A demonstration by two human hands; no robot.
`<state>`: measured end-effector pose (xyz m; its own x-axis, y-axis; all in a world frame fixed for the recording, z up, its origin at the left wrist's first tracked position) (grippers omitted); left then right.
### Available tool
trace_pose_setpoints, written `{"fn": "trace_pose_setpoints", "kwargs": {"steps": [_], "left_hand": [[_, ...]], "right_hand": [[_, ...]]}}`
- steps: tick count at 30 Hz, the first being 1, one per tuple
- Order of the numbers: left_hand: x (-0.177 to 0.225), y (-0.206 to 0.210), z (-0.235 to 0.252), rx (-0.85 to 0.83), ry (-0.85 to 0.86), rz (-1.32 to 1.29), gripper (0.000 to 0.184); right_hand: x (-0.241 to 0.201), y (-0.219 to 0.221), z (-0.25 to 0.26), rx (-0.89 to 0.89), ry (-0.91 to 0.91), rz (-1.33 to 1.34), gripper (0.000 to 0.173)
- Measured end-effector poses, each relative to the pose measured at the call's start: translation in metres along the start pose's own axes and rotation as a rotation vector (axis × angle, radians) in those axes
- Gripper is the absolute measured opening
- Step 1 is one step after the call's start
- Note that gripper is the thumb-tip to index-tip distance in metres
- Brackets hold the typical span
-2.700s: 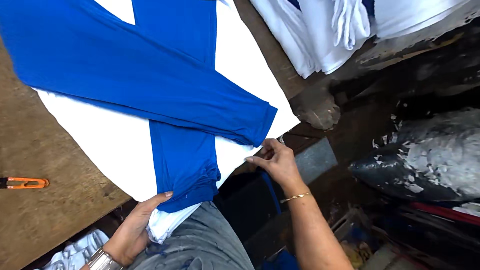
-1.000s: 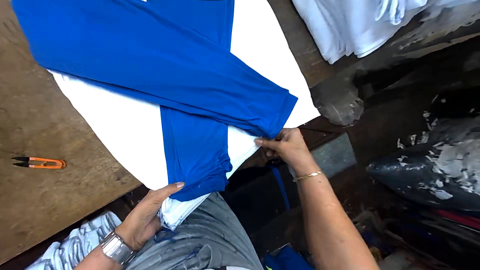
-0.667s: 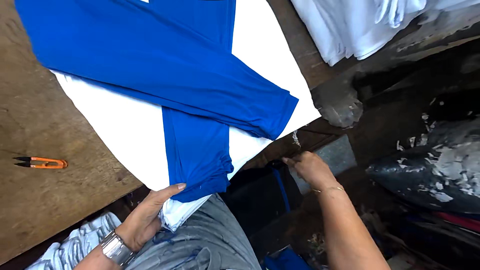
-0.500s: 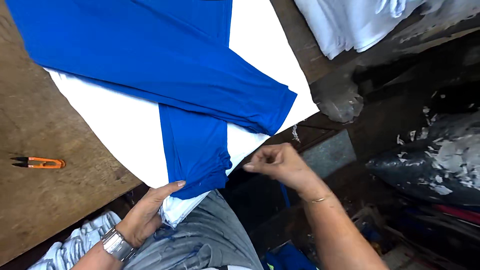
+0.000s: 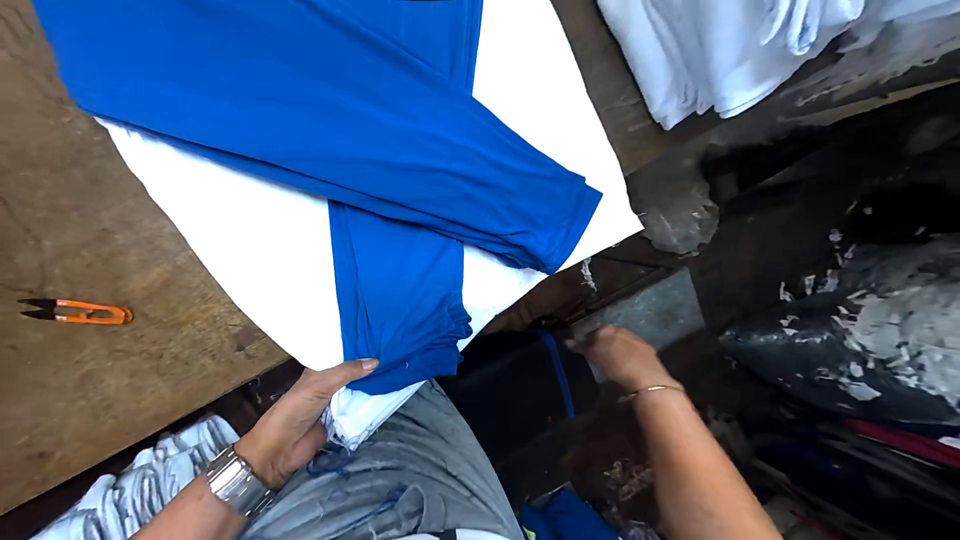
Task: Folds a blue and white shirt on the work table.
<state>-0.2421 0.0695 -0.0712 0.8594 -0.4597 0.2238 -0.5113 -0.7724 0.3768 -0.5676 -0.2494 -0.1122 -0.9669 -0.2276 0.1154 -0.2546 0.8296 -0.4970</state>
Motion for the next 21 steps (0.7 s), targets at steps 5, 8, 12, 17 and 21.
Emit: {"fn": "trace_pose_setpoints", "kwargs": {"steps": [5, 8, 12, 17, 21], "left_hand": [[-0.001, 0.002, -0.005, 0.016, -0.036, -0.016, 0.028], [0.004, 0.009, -0.009, 0.002, -0.005, -0.03, 0.027], [0.003, 0.01, -0.017, 0.006, 0.02, -0.055, 0.023], [0.005, 0.008, -0.018, -0.017, 0.055, -0.089, 0.021], [0.009, 0.008, -0.026, -0.018, 0.056, -0.092, 0.02]], "right_hand": [[0.009, -0.138, -0.008, 0.509, -0.353, 0.846, 0.056], [-0.037, -0.176, 0.011, 0.505, -0.545, 1.033, 0.061], [-0.088, -0.174, 0.032, 0.423, -0.491, 0.851, 0.086], [-0.099, -0.151, 0.05, 0.171, -0.418, 0.956, 0.048], [-0.097, -0.15, 0.058, 0.222, -0.496, 1.037, 0.045]]}}
Point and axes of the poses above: each hand's wrist, its own z-axis towards the middle knuckle, its own y-axis out of the palm, x = y × z, the point moved 10 cm from there along z, towards the middle knuckle, and after that the axes turned 8 degrees about -x, right-handed, at the moved point
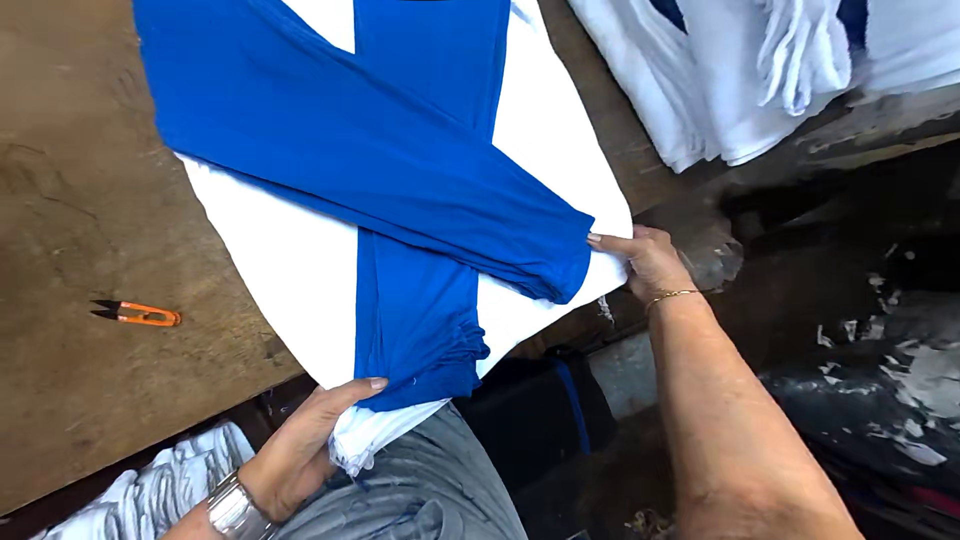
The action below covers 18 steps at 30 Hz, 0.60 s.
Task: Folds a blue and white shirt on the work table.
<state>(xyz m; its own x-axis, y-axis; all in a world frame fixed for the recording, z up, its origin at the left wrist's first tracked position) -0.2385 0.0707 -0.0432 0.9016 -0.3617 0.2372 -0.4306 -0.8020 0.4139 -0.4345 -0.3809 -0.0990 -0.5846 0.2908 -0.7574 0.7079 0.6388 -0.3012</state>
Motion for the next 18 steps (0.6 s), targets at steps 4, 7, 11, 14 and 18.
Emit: {"fn": "trace_pose_setpoints", "kwargs": {"steps": [4, 7, 11, 14, 18], "left_hand": [[0.004, 0.0, -0.005, -0.001, 0.007, -0.006, 0.022], [0.007, -0.005, -0.01, -0.003, 0.017, -0.001, 0.027], [0.016, -0.016, -0.022, -0.017, 0.071, 0.002, 0.039], [0.027, -0.023, -0.038, -0.027, 0.108, 0.026, 0.031], [0.045, -0.03, -0.07, -0.09, 0.167, 0.037, 0.02]], "right_hand": [[0.003, 0.014, -0.007, -0.019, -0.079, 0.199, 0.036], [0.009, 0.025, -0.022, -0.104, 0.074, 0.172, 0.03], [-0.001, 0.029, -0.045, -0.085, 0.119, 0.05, 0.032], [-0.005, 0.031, -0.065, -0.078, 0.059, 0.057, 0.028], [-0.037, 0.025, -0.097, -0.065, -0.018, 0.169, 0.031]]}}
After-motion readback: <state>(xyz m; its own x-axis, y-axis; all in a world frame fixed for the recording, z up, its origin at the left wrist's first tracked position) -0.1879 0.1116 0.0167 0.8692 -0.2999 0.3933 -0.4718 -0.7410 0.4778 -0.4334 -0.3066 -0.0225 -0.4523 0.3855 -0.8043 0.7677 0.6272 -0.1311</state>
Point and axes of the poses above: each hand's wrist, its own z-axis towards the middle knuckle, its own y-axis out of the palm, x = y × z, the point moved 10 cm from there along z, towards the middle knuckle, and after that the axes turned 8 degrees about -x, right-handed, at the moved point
